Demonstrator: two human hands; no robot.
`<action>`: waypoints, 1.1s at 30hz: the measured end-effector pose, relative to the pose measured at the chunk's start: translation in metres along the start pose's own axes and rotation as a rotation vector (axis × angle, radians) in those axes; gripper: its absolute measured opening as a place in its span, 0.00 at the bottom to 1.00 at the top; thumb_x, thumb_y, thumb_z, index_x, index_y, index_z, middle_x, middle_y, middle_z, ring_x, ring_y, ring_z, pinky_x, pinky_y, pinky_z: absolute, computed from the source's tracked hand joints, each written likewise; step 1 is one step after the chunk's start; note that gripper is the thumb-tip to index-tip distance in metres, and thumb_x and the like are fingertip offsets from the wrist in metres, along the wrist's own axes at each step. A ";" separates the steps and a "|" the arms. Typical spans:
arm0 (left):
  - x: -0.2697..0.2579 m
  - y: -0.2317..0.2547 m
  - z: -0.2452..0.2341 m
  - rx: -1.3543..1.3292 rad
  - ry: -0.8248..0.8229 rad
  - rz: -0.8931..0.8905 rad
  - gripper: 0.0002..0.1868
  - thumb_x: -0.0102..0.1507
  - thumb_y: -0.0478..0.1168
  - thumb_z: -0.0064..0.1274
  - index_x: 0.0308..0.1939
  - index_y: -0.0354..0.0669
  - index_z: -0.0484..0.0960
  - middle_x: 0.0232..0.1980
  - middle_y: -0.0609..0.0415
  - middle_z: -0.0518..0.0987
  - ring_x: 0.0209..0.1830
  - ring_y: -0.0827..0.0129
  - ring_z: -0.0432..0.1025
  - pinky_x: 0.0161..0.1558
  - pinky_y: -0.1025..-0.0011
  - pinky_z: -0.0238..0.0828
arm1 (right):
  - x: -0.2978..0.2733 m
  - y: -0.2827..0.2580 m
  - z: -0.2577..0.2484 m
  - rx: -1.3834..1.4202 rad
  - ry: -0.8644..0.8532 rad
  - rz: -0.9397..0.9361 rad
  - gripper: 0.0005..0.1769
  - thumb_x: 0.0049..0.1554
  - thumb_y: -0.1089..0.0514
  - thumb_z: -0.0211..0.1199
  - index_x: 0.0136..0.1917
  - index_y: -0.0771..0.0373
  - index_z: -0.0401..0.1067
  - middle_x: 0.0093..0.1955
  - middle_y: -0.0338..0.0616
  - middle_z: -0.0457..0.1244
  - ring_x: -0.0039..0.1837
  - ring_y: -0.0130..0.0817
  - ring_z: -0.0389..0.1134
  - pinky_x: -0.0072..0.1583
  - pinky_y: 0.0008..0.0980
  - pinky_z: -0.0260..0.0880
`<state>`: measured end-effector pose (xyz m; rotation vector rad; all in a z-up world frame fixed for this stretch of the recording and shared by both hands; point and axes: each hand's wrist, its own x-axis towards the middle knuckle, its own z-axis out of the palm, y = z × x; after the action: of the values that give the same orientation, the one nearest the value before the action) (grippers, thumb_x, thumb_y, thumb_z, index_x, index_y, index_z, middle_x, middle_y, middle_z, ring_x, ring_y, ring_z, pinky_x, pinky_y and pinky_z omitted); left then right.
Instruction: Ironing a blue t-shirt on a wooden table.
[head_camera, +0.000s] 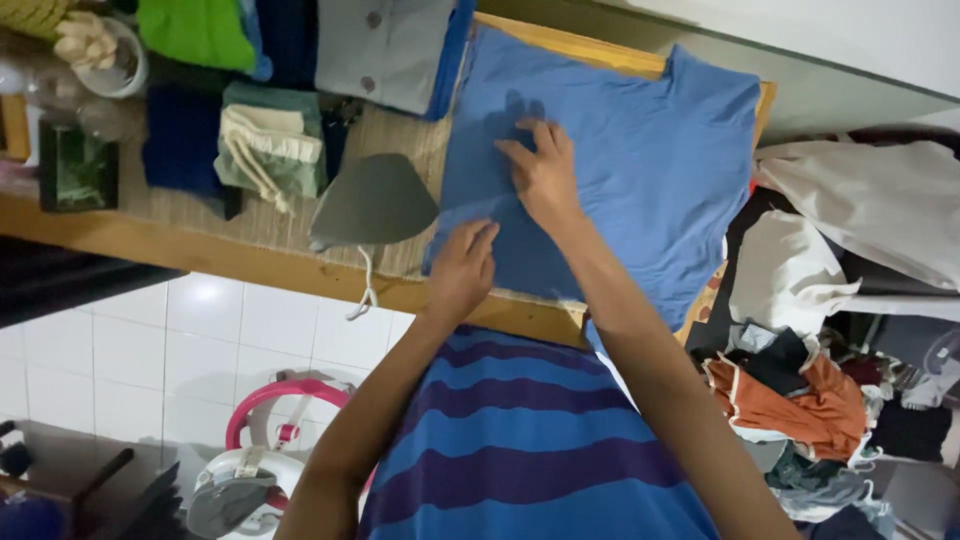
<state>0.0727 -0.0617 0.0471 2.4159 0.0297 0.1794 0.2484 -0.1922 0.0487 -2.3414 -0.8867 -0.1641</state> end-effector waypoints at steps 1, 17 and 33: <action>-0.007 -0.006 -0.002 0.004 0.008 -0.006 0.20 0.65 0.33 0.52 0.62 0.36 0.77 0.64 0.44 0.74 0.63 0.48 0.71 0.63 0.56 0.72 | 0.006 0.002 0.008 0.005 -0.002 -0.010 0.24 0.49 0.70 0.65 0.59 0.56 0.79 0.65 0.50 0.63 0.66 0.54 0.62 0.66 0.49 0.63; -0.036 -0.031 -0.029 -0.153 0.156 -0.370 0.25 0.63 0.37 0.58 0.64 0.40 0.72 0.57 0.32 0.75 0.57 0.35 0.69 0.58 0.45 0.66 | 0.043 -0.014 0.061 0.055 -0.145 -0.221 0.21 0.48 0.70 0.66 0.52 0.48 0.82 0.52 0.45 0.61 0.57 0.49 0.63 0.59 0.44 0.69; -0.044 -0.033 -0.036 0.035 0.037 -0.333 0.19 0.63 0.35 0.55 0.58 0.38 0.78 0.61 0.44 0.74 0.52 0.49 0.76 0.48 0.55 0.76 | 0.037 -0.026 0.050 0.090 -0.023 -0.159 0.14 0.54 0.69 0.65 0.54 0.62 0.73 0.57 0.50 0.60 0.59 0.53 0.64 0.60 0.47 0.68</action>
<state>0.0247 -0.0170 0.0467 2.4004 0.4519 0.0708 0.2556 -0.1265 0.0336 -2.1937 -1.0699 -0.1589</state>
